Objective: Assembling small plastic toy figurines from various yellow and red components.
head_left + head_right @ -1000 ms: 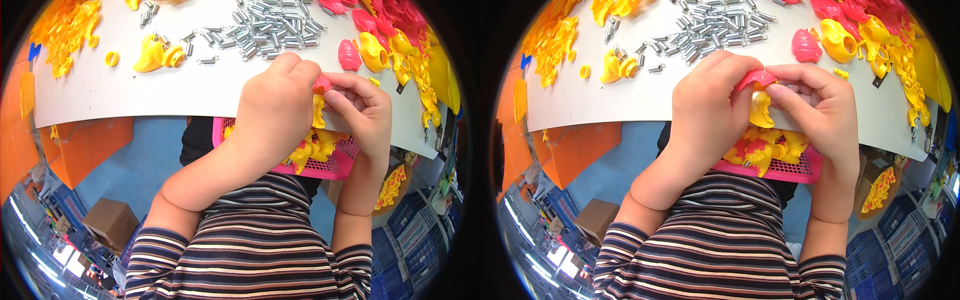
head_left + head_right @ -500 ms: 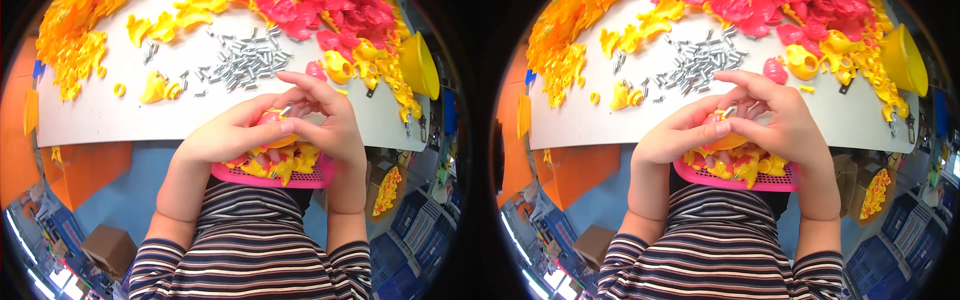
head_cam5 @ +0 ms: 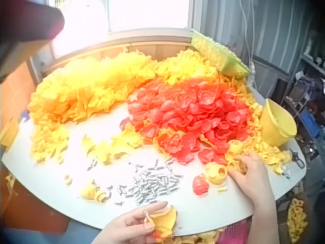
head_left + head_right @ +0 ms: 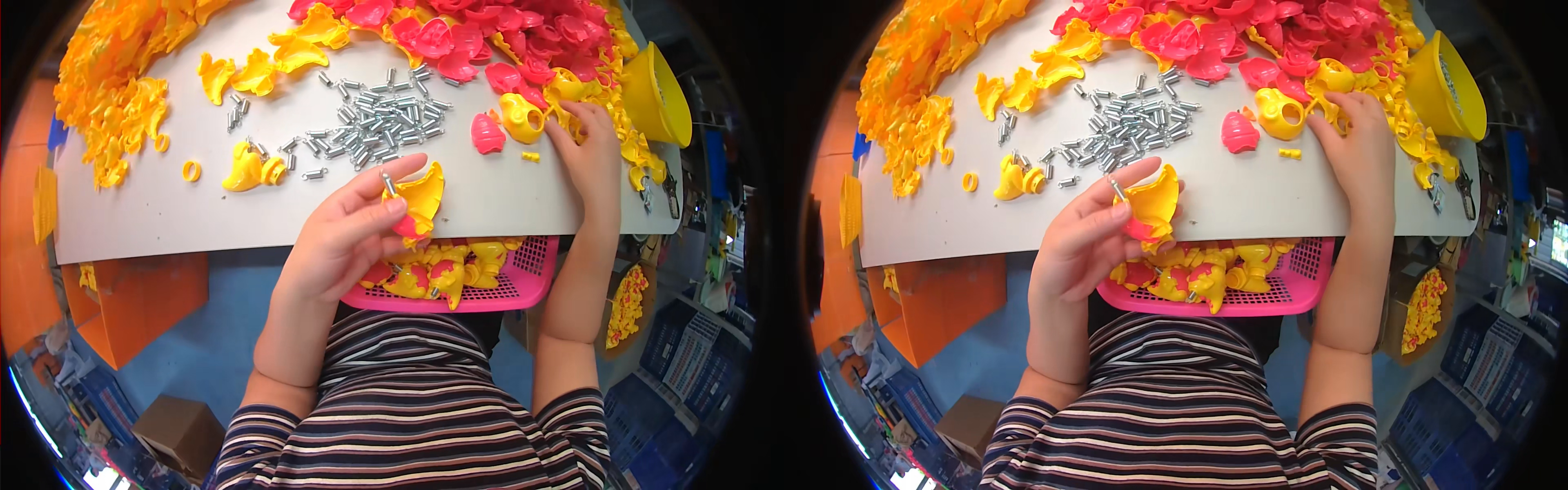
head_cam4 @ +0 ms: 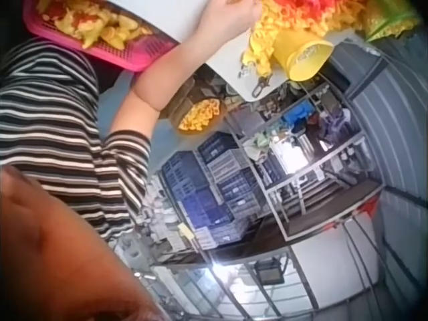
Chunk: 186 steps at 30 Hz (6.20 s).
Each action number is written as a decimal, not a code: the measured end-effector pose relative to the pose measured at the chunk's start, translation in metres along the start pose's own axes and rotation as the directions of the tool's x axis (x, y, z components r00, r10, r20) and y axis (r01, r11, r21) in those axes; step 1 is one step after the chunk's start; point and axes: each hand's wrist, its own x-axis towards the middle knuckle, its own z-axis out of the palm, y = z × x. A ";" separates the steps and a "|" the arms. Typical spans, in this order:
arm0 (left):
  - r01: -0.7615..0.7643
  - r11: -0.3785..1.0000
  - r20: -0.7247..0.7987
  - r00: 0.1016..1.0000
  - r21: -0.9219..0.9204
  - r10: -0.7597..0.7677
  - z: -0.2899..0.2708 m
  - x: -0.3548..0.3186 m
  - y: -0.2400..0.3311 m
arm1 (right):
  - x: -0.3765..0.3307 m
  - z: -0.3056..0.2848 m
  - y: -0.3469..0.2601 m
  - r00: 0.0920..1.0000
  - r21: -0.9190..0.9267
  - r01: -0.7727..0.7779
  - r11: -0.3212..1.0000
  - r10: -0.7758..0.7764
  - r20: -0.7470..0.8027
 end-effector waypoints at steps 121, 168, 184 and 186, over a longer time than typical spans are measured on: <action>-0.535 0.124 0.281 0.610 0.836 0.741 0.023 0.001 -0.037 | -0.088 -0.001 -0.110 0.892 0.869 -0.451 -0.203 -0.079 0.444; -0.119 0.961 -0.031 0.991 0.250 0.131 -0.018 -0.016 -0.010 | 0.141 0.061 -0.128 0.870 0.064 0.484 0.873 -0.488 0.077; 0.010 0.987 0.046 0.999 0.162 -0.017 -0.031 -0.013 0.006 | 0.180 0.038 -0.130 0.907 0.357 0.297 0.885 -0.379 0.185; -0.006 0.988 0.040 0.999 0.153 0.000 -0.029 -0.013 0.005 | 0.171 0.025 -0.127 0.832 0.161 0.250 0.955 -0.297 0.469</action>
